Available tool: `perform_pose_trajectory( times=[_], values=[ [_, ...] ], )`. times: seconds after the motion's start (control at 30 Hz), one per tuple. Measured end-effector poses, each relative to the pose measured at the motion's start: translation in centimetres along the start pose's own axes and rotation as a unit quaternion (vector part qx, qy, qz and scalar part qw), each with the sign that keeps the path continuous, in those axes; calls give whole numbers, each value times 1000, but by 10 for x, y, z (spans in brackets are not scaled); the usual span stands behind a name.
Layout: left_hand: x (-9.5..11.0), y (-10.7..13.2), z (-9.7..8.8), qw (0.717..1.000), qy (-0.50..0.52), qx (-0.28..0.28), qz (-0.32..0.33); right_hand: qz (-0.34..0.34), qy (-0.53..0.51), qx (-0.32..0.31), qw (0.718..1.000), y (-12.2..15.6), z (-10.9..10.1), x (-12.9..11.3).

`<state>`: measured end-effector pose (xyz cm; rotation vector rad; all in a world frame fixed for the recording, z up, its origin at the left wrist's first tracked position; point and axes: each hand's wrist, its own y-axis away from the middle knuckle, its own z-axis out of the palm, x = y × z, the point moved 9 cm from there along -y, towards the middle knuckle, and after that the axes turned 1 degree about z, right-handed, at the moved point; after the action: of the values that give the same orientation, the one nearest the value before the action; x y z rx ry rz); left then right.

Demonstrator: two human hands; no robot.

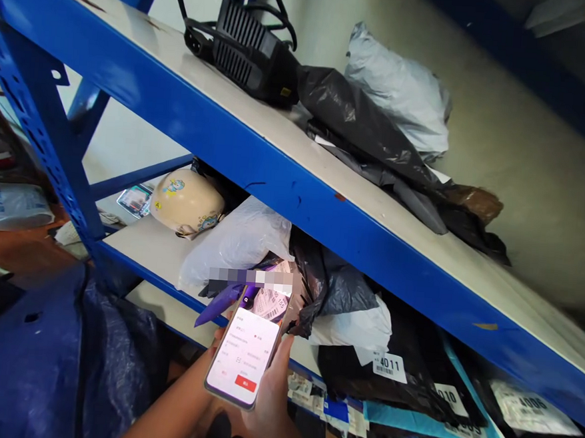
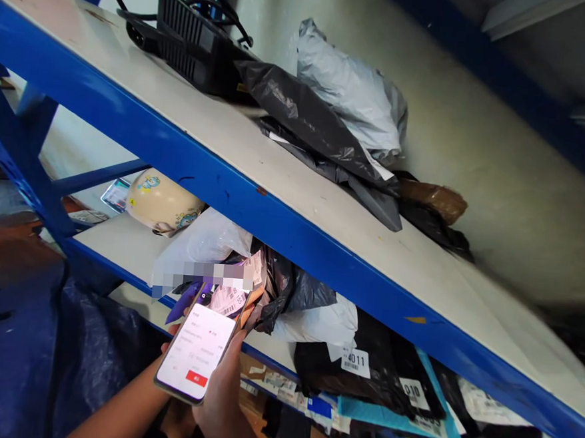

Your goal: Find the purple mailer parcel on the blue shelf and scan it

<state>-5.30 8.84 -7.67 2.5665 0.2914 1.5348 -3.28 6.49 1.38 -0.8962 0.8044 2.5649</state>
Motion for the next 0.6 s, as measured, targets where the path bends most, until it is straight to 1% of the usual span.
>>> perform_pose_trajectory(
  times=[0.03, 0.07, 0.1, 0.17, 0.23, 0.3, 0.4, 0.47, 0.5, 0.53, 0.6],
  values=[
    [10, 0, -14, 999, -33, 21, -14, -1, -7, -2, 1000, 0, 1, 0],
    [21, 1, -25, 998, -50, 30, -21, -1, -11, -1, 1000, 0, 1, 0],
    [31, 3, -31, 998, -49, 23, -21, -1, -11, 2, 1000, 0, 1, 0],
    [44, 6, -37, 999, -33, 3, -19, 3, -6, 12, 1000, 1, -1, 1],
    [41, 9, -35, 999, -27, -1, -27, 8, -1, 21, 1000, 1, -3, 1],
    [25, 8, -22, 1000, -7, -13, -25, 20, -1, 20, 1000, 0, -3, 3],
    [-6, -4, 11, 997, 46, -63, -3, 42, -3, 10, 999, 1, -1, 5],
    [-19, -14, 30, 993, 71, -92, 24, 49, 3, 4, 999, 3, 1, 4],
    [-22, -19, 38, 990, 82, -107, 45, 52, 10, 5, 999, 5, 2, 2],
    [-20, -21, 44, 985, 95, -126, 75, 49, 19, 15, 999, 8, 1, -2],
    [-7, -17, 51, 963, 127, -180, 157, 18, 43, 48, 998, 15, -5, -16]
  ],
)
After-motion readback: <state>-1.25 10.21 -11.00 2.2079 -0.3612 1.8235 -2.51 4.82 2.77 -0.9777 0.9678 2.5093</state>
